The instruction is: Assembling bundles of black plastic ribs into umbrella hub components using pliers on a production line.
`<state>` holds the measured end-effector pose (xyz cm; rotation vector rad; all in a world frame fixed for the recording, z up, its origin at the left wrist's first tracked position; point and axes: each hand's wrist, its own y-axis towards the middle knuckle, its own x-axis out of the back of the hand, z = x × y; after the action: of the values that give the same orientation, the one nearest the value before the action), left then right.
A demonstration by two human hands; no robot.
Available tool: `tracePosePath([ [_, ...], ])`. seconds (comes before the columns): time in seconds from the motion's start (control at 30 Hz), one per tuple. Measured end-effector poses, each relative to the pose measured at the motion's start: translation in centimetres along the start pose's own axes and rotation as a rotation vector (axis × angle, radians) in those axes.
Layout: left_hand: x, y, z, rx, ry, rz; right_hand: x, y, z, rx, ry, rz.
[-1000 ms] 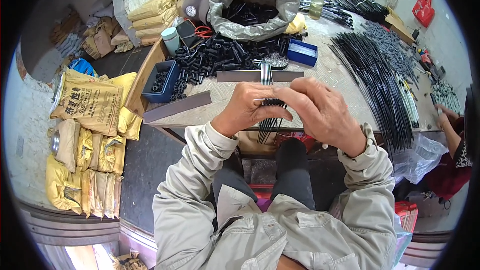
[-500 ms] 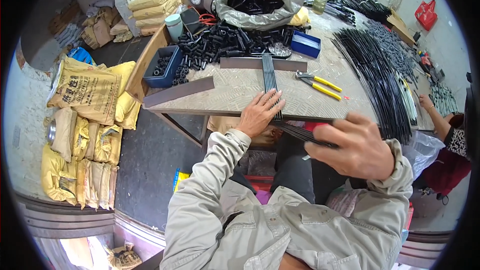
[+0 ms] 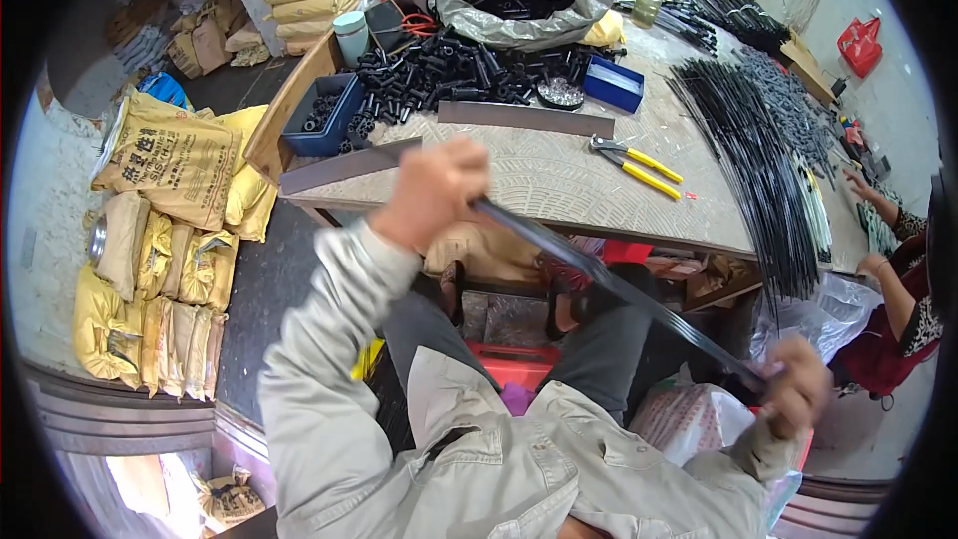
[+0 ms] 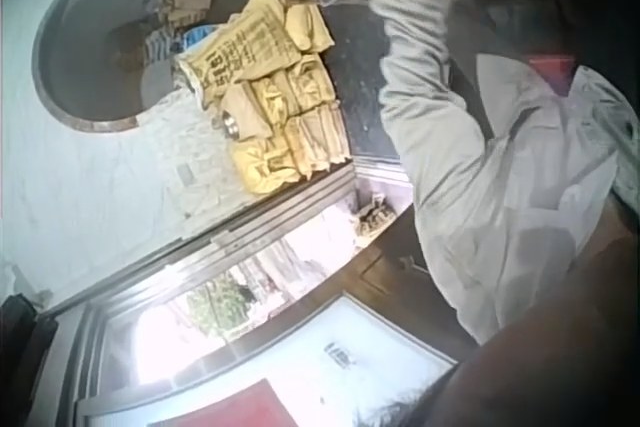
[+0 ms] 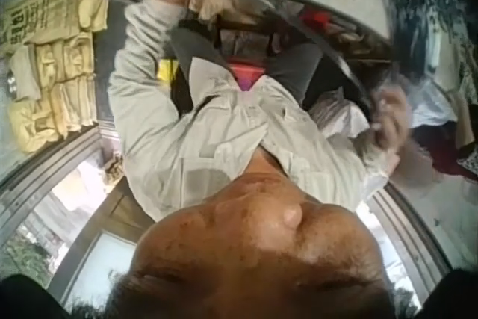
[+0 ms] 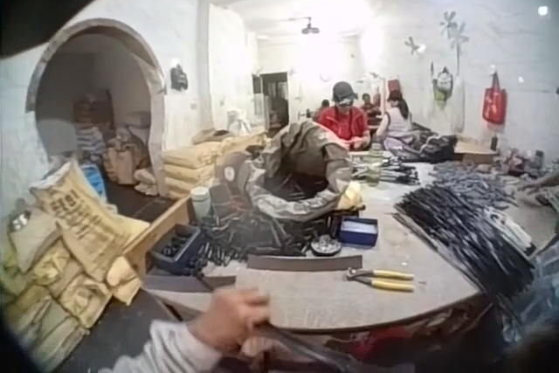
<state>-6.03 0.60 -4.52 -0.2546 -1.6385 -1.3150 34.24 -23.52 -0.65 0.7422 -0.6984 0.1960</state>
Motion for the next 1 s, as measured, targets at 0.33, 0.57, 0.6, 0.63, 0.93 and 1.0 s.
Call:
tracePosePath([
  [0.33,-6.7,1.8,-4.3,-0.692,0.116,0.845,-37.4,-4.1,-16.0,-0.528,0.434,1.086],
  [0.57,-6.0,-0.3,-8.0,-0.615,-0.017,0.734,-33.6,-0.5,-10.2,-0.666,0.923,0.573],
  [0.6,-5.8,-0.4,-8.4,-0.599,0.002,0.639,-32.5,1.1,-8.9,-0.677,1.045,0.421],
  [0.63,-6.0,-0.2,-8.5,-0.647,-0.064,0.614,-31.7,2.2,-8.7,-0.684,1.153,0.259],
  [0.93,-0.4,-6.5,-10.7,-0.092,-0.4,0.054,-29.5,2.6,-7.8,-0.419,0.791,0.246],
  [1.0,-0.9,-9.9,-10.6,0.631,-0.671,0.031,-30.3,2.7,-7.5,-0.359,0.83,0.235],
])
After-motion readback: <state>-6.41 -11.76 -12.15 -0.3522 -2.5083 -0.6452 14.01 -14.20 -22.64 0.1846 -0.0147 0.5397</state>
